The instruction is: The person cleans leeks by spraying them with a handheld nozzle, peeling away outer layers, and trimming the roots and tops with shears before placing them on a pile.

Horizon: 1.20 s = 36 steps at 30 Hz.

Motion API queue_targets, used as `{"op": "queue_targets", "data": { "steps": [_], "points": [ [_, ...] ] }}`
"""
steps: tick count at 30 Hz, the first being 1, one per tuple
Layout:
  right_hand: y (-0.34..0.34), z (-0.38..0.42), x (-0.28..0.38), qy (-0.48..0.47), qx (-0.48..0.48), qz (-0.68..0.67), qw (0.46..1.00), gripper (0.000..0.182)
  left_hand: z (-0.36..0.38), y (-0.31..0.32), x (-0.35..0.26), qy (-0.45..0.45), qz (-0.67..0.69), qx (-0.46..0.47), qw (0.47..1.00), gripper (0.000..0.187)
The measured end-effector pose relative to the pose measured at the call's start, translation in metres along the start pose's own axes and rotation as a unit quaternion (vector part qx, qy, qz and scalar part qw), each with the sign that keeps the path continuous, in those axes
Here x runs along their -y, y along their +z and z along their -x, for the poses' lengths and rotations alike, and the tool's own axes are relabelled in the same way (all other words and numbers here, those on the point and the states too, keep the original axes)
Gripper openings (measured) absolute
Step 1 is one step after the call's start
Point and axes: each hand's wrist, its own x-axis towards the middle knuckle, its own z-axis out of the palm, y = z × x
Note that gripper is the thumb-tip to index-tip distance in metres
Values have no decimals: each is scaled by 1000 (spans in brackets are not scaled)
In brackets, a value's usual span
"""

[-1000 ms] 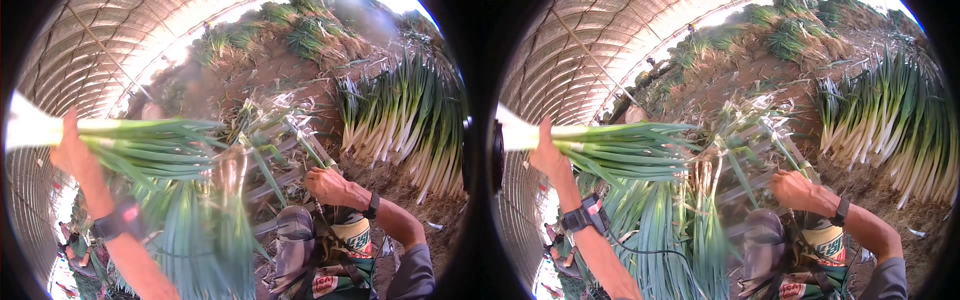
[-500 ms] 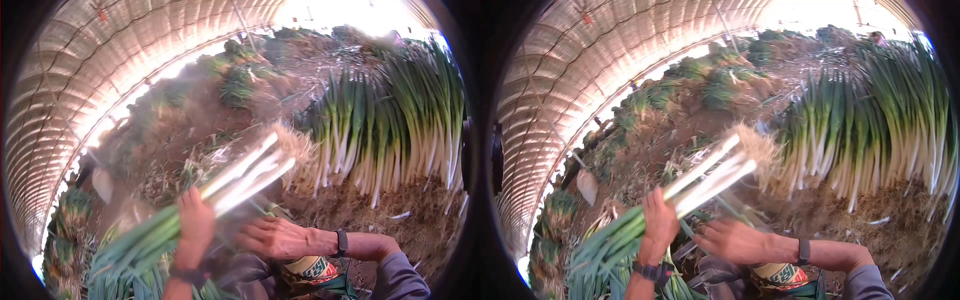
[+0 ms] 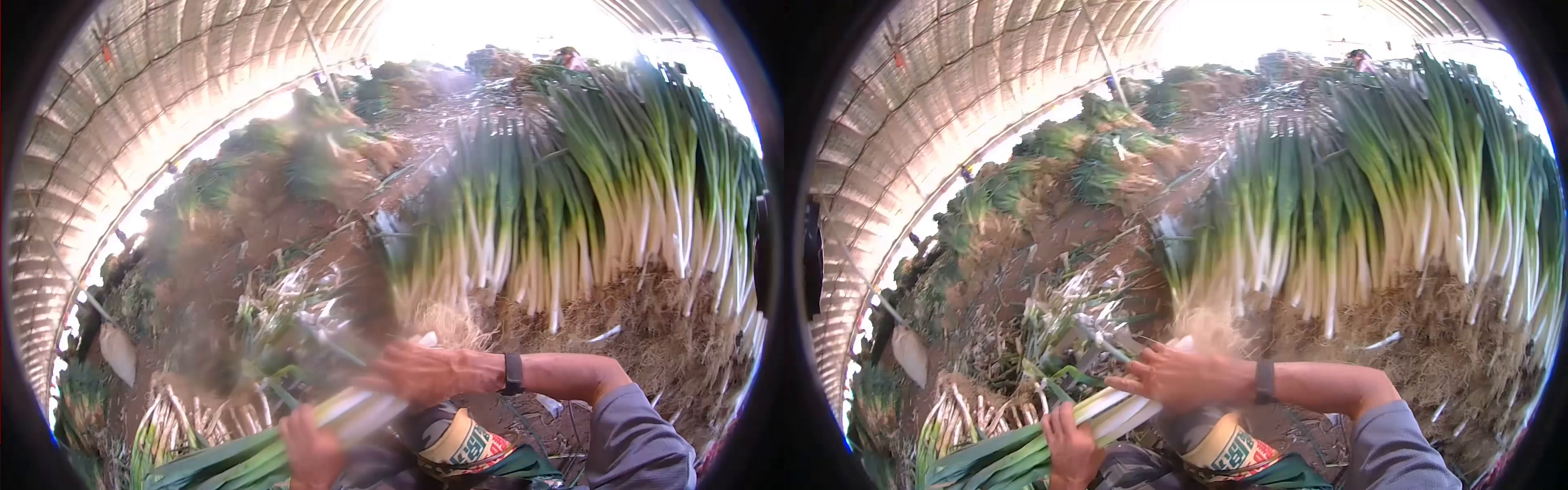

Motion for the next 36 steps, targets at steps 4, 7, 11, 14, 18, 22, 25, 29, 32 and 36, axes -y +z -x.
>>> {"op": "queue_targets", "data": {
  "steps": [4, 7, 11, 14, 18, 22, 25, 29, 32, 36],
  "points": [
    [25, 20, -3, -36, -61, 144, 987, 70, 14, -25, -18, 5, -34, 56, 998, 26],
    [26, 26, 5, -54, -133, 182, 973, 68, 14, -29, -29, -19, 14, 54, 998, 36],
    [57, 32, -1, -39, -128, 168, 977, 65, 16, -21, -39, -2, 11, 75, 997, 30],
    [68, 38, -7, -11, -130, 73, 989, 62, 0, -23, -36, 20, 11, 123, 992, 21],
    [50, 49, -20, 76, -126, -57, 987, 66, -60, -44, -23, 84, -40, 217, 972, 18],
    [23, 72, -29, 189, -265, -121, 938, 70, -167, -60, -16, 212, -58, 177, 959, 20],
    [-2, 82, -42, 330, -335, -184, 863, 68, -264, -79, -48, 275, -179, 55, 943, 20],
    [-25, 101, -98, 544, -325, -208, 746, 71, -321, -95, -95, 275, -73, -148, 947, 42],
    [-24, 130, -159, 674, -356, -258, 594, 62, -295, -107, -94, 245, -12, -157, 957, 32],
    [85, 214, -248, 660, -409, -186, 602, 57, -227, -82, -49, 171, -27, -86, 981, 27]
  ]
}}
